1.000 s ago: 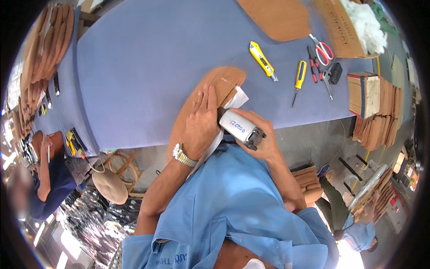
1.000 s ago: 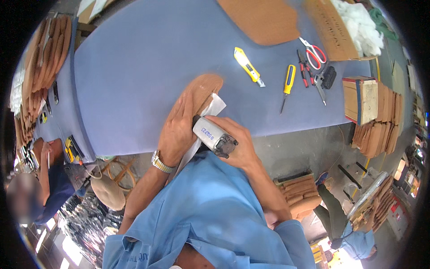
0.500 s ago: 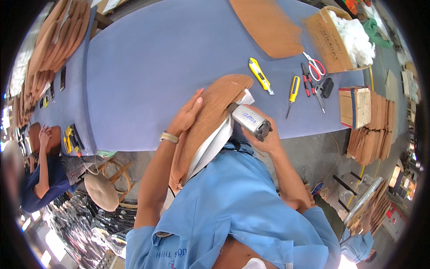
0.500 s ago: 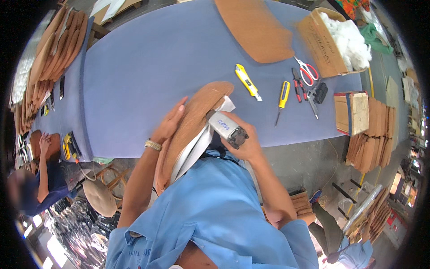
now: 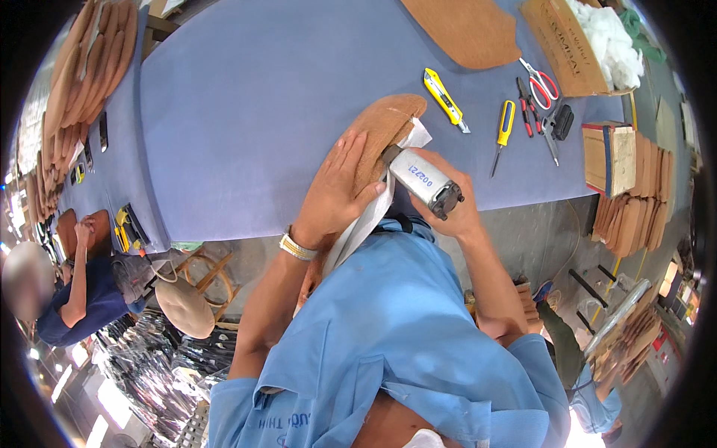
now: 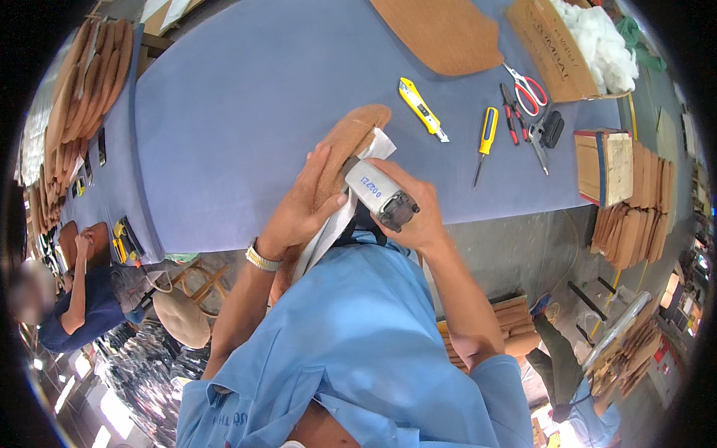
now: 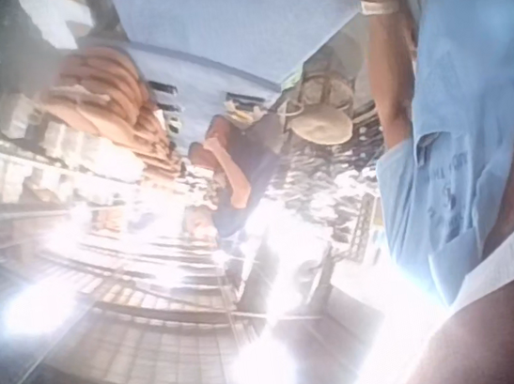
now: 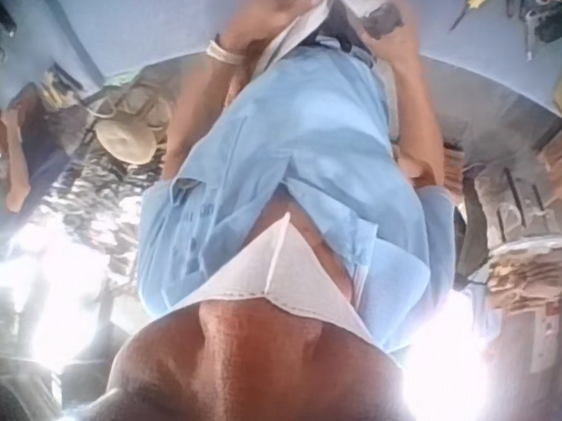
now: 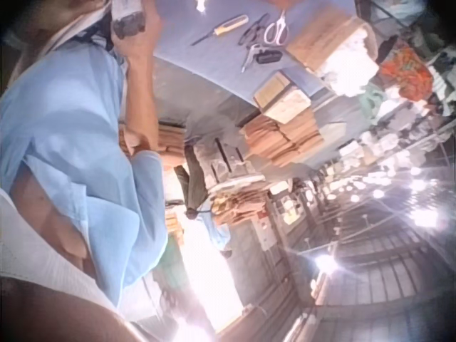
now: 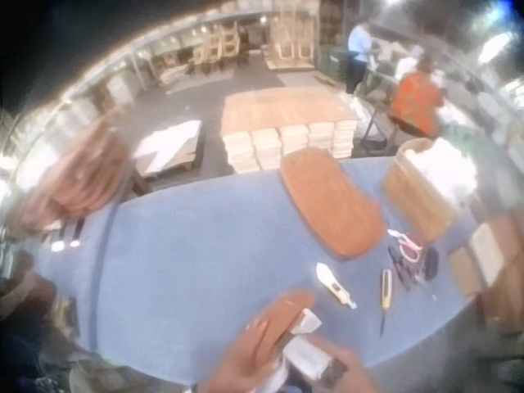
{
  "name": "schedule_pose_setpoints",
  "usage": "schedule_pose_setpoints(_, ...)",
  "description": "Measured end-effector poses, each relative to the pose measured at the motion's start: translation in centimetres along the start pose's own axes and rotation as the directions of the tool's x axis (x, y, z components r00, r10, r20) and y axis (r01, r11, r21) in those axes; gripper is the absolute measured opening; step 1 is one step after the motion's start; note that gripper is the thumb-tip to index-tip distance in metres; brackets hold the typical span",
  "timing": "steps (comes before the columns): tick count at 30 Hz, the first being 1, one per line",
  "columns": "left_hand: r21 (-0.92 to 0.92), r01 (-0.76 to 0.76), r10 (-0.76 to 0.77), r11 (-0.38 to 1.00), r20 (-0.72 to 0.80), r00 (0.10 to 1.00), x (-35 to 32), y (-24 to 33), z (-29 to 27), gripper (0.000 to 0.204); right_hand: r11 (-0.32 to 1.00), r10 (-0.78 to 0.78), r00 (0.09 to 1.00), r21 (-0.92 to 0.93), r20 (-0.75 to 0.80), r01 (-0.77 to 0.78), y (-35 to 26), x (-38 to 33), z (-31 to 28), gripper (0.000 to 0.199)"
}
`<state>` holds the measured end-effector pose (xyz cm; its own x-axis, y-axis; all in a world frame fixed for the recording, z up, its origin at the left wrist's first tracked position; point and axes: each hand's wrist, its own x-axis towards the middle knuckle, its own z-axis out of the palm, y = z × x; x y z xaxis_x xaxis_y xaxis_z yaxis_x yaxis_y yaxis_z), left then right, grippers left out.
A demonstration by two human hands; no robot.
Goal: The person wraps a foam cushion with brown fabric, folds the edges, and uses a staple gun to secure the fabric. They then use a utility knife to trim excess fabric along the edges. The person repeats this process on multiple cushions, stacking completed units on the table.
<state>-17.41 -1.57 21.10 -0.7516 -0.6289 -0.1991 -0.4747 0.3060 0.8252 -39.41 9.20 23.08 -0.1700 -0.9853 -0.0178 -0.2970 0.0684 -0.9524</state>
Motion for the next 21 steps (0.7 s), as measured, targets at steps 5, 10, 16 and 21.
schedule_pose_setpoints(5, 0.229, 0.067, -0.034, 0.971, -0.147, 0.989, -0.3, 1.6, 0.4, 0.081, 0.995, 0.087, 0.996, 0.044, -0.035, -0.085, -0.7, -0.7, 0.7, 0.068)
schedule_pose_setpoints(10, 0.29, 0.174, -0.155, 0.941, -0.089, 0.984, -0.7, 1.8, 0.2, 0.088, 0.995, -0.004, 0.999, 0.097, 0.038, 0.001, -0.1, -1.6, 1.1, 0.066)
schedule_pose_setpoints(16, 0.287, 0.199, -0.17, 0.937, -0.125, 0.978, -0.3, 2.7, 0.2, 0.086, 0.992, 0.052, 0.996, 0.113, 0.067, -0.059, -0.4, -1.2, 1.1, 0.065)
schedule_pose_setpoints(21, 0.255, 0.267, -0.23, 0.929, -0.165, 0.959, 0.2, 2.6, 0.3, 0.082, 0.981, 0.167, 0.981, 0.084, 0.096, -0.175, -1.7, 0.2, 1.2, 0.07)
